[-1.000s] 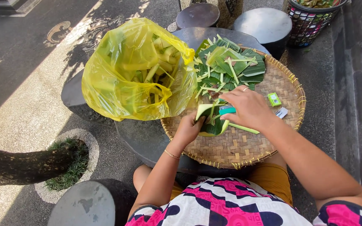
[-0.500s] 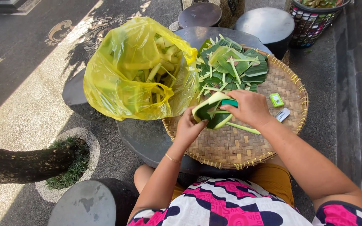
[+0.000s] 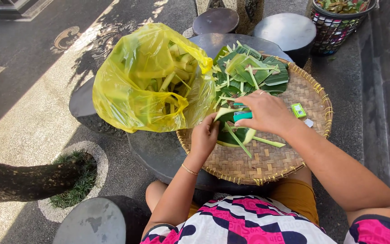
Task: Assembling traditional Balinese offerings using palm leaves and a stapler.
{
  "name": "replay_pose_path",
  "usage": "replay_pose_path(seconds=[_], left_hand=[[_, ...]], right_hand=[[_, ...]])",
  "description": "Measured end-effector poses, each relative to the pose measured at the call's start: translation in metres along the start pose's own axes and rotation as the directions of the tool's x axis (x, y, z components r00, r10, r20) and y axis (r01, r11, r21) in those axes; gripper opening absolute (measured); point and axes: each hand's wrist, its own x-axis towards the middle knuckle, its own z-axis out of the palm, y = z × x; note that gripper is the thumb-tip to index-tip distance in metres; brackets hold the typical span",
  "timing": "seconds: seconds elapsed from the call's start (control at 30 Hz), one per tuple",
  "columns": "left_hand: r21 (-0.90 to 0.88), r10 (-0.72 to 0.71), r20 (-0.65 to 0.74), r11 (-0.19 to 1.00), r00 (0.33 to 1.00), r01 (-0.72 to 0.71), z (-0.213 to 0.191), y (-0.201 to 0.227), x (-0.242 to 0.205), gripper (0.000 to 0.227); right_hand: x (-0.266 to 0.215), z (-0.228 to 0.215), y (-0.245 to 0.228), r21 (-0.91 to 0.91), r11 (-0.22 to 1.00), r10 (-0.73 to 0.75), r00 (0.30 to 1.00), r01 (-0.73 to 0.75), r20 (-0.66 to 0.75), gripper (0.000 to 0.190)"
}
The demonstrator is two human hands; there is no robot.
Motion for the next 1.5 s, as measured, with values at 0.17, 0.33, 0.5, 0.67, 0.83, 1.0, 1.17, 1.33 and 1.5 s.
replay_pose_path(seconds=[0.17,0.33,0.5,0.67,0.83,1.0,1.17,1.33,1.5], left_hand=[[0.164,0.136,0.062,0.976,0.989,-0.145,0.004,0.001,-0.004,0.037],[-0.185,0.046,0.003,0.982,0.999,-0.044,0.003,-0.001,-0.010,0.034],[-0.230,-0.075,-0.018,0.971,0.997,0.069,0.011,-0.032,-0.007,0.023],[-0.118,-0.100,-0.058,0.989,0.993,0.093,0.011,-0.025,-0.003,0.027],[-0.277,-0.091,0.102,0.954,0.991,0.116,0.037,-0.022,-0.017,0.024],[-0.446,-0.074,0.399,0.855,0.914,0.264,0.054,-0.010,-0.028,0.044],[-0.015,-0.278,0.316,0.955,0.907,0.297,0.050,-0.030,-0.032,0.038],[-0.042,-0.349,0.297,0.925,0.889,0.377,0.051,-0.076,-0.043,0.037],[-0.040,-0.330,0.267,0.935,0.905,0.353,0.064,-0.113,-0.045,0.041]], right_hand=[[0.008,0.013,0.000,-0.186,0.980,-0.057,0.997,0.068,0.060,0.052],[0.003,0.021,0.010,-0.223,0.975,-0.020,0.999,0.013,-0.032,0.039],[-0.003,0.006,0.003,0.106,0.974,0.186,0.972,-0.201,0.141,0.042],[-0.028,0.026,0.034,0.568,0.769,0.369,0.929,-0.291,-0.023,0.066],[-0.071,0.072,0.078,0.679,0.599,0.599,0.800,-0.424,-0.030,0.058],[-0.142,0.054,0.127,0.861,0.287,0.826,0.563,-0.419,-0.002,0.053],[-0.247,0.026,0.217,0.984,0.064,0.993,0.109,-0.168,-0.046,0.024],[-0.342,0.004,0.304,0.986,0.061,0.950,-0.311,0.155,-0.010,0.024],[-0.405,-0.036,0.394,0.896,0.284,0.854,-0.516,0.341,-0.074,0.033]])
